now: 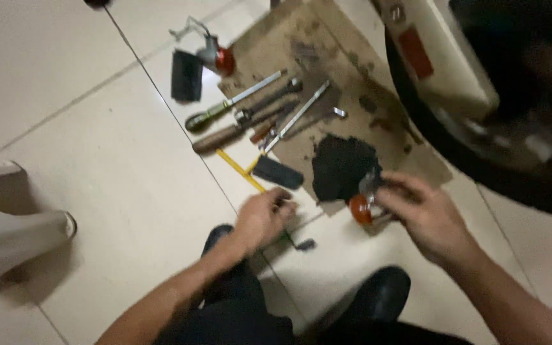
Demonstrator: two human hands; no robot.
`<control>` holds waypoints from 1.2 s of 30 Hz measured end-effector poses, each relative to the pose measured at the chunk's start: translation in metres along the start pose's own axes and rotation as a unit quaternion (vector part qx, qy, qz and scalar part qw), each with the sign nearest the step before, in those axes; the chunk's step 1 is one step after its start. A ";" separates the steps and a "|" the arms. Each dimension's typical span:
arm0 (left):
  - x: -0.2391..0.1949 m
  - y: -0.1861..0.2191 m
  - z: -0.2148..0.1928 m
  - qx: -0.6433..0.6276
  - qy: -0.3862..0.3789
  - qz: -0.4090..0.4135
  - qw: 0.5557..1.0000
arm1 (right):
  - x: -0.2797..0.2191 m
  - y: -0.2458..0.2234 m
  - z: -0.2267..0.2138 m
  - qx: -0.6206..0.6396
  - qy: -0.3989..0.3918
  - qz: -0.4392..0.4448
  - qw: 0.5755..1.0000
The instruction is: The person assembles a small orange and silver component, then attaches a red and black tail light to the rear of a scooter. They use a screwdriver to tighten a screw on the tail light assembly and later use pliers to adjust a wire on the small component.
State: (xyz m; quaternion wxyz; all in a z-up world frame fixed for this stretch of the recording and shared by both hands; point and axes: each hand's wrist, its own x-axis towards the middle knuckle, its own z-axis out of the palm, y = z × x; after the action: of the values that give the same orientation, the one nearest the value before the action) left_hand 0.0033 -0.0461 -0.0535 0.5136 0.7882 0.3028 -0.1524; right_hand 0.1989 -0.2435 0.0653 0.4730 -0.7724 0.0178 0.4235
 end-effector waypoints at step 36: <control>-0.015 0.037 -0.015 -0.406 -0.158 -0.080 0.897 | -0.009 0.018 0.038 0.022 -0.155 0.131 0.979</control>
State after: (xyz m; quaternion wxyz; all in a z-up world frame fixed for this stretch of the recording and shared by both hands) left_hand 0.0144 -0.0483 -0.0126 0.8161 0.4500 0.3150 -0.1798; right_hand 0.1613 -0.2279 0.0510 0.4269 -0.6781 0.0549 0.5957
